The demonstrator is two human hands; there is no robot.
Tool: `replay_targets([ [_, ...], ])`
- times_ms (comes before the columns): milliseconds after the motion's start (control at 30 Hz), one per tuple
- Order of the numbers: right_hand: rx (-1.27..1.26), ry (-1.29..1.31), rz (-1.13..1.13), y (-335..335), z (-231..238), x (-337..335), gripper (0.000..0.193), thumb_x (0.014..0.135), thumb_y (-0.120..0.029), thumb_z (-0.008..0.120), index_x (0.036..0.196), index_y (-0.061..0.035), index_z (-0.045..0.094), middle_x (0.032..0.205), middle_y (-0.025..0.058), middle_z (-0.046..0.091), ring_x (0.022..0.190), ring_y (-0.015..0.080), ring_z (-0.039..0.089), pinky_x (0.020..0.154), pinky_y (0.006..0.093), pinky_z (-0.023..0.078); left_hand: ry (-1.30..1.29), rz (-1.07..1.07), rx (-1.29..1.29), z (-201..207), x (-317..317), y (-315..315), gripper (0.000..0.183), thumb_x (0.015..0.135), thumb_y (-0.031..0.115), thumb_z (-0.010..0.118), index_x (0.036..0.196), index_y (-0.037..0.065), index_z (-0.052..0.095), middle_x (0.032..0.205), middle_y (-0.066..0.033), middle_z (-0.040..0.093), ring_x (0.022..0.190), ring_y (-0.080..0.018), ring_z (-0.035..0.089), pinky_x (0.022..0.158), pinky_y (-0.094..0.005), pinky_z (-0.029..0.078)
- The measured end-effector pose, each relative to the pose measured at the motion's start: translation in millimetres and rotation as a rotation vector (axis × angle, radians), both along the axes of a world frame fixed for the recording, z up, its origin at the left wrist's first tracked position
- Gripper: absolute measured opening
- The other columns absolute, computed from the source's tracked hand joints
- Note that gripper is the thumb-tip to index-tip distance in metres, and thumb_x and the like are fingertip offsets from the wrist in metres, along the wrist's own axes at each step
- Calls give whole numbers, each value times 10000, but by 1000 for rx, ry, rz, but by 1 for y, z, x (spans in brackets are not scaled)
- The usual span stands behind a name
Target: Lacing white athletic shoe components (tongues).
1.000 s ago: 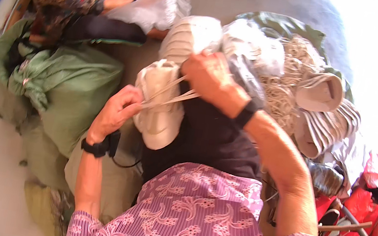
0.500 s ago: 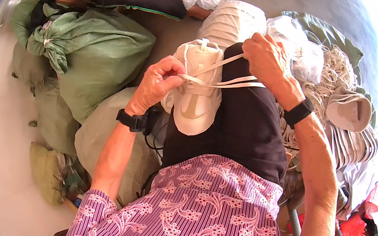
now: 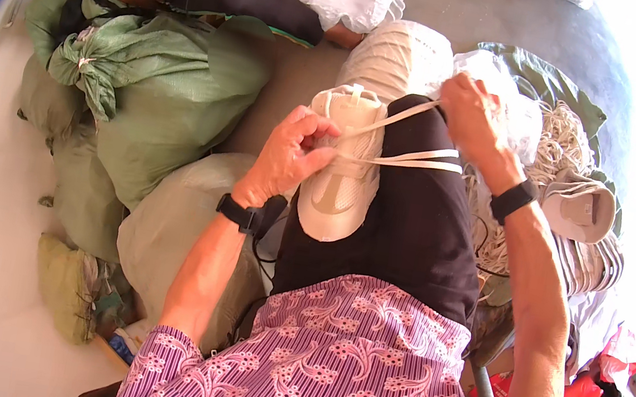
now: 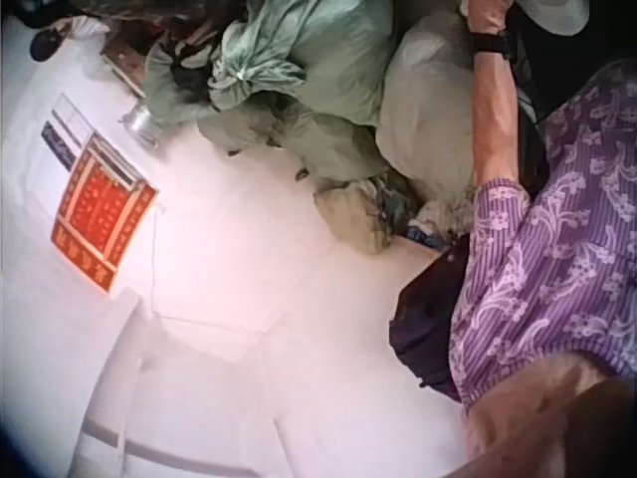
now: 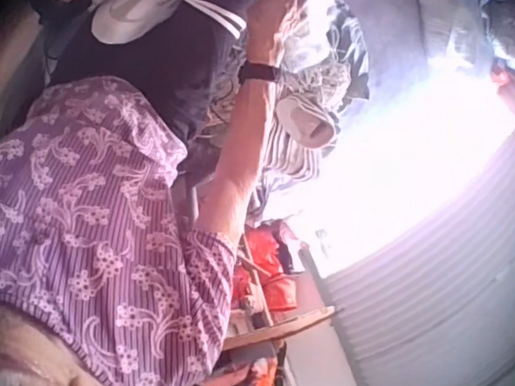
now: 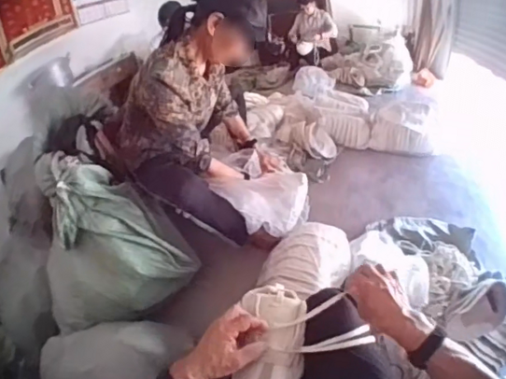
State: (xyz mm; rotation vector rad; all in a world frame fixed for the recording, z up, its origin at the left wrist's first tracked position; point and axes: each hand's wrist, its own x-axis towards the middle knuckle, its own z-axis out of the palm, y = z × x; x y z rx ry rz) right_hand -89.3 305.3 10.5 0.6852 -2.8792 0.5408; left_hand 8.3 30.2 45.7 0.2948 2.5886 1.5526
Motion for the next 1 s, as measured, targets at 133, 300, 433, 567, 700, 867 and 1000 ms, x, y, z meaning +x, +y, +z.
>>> replay_targets([
  [133,-308,-109,307,-23,27,29,73,786,-146,607,820,-88,633,874,52,595,894,275,561,802,433,422,23,17,-63,-3,4,1,286,745,141,750,988,62,623,884,3,452,723,-97,455,662,-245,437],
  [300,-236,-59,480,-53,36,61,102,718,-160,598,670,-70,588,733,91,575,750,279,574,669,408,432,136,41,-209,-15,8,-1,261,738,132,738,956,51,619,846,-45,479,719,-148,491,646,-265,442],
  [433,-118,-46,420,-55,25,62,122,700,-129,555,603,-65,516,599,132,511,596,304,540,565,423,414,210,15,-259,-6,9,4,303,734,259,725,925,42,633,872,-131,568,826,-286,549,745,-372,462],
  [567,-155,-165,382,-53,22,56,97,719,-181,565,649,-116,582,742,78,582,738,276,587,630,445,433,103,38,-254,14,7,20,208,775,210,705,891,45,653,788,-111,583,668,-263,582,617,-344,483],
  [700,-282,-191,415,-47,18,59,65,756,-227,635,773,-165,646,779,12,540,783,214,538,716,379,380,-208,-12,-71,13,2,32,204,872,184,614,956,3,658,774,-106,657,682,-172,628,629,-309,487],
  [867,-208,-114,431,-44,8,66,80,739,-238,642,752,-159,641,794,-12,541,806,191,517,748,378,364,-446,-174,-164,0,-18,34,228,891,183,561,1016,29,673,778,-71,674,687,-133,617,642,-275,486],
  [1000,-108,-31,448,-54,6,72,80,711,-231,619,709,-152,609,779,-12,540,794,182,522,756,375,364,-548,-183,-207,4,-28,40,210,870,173,561,980,37,676,744,-63,657,673,-123,606,632,-266,481],
])
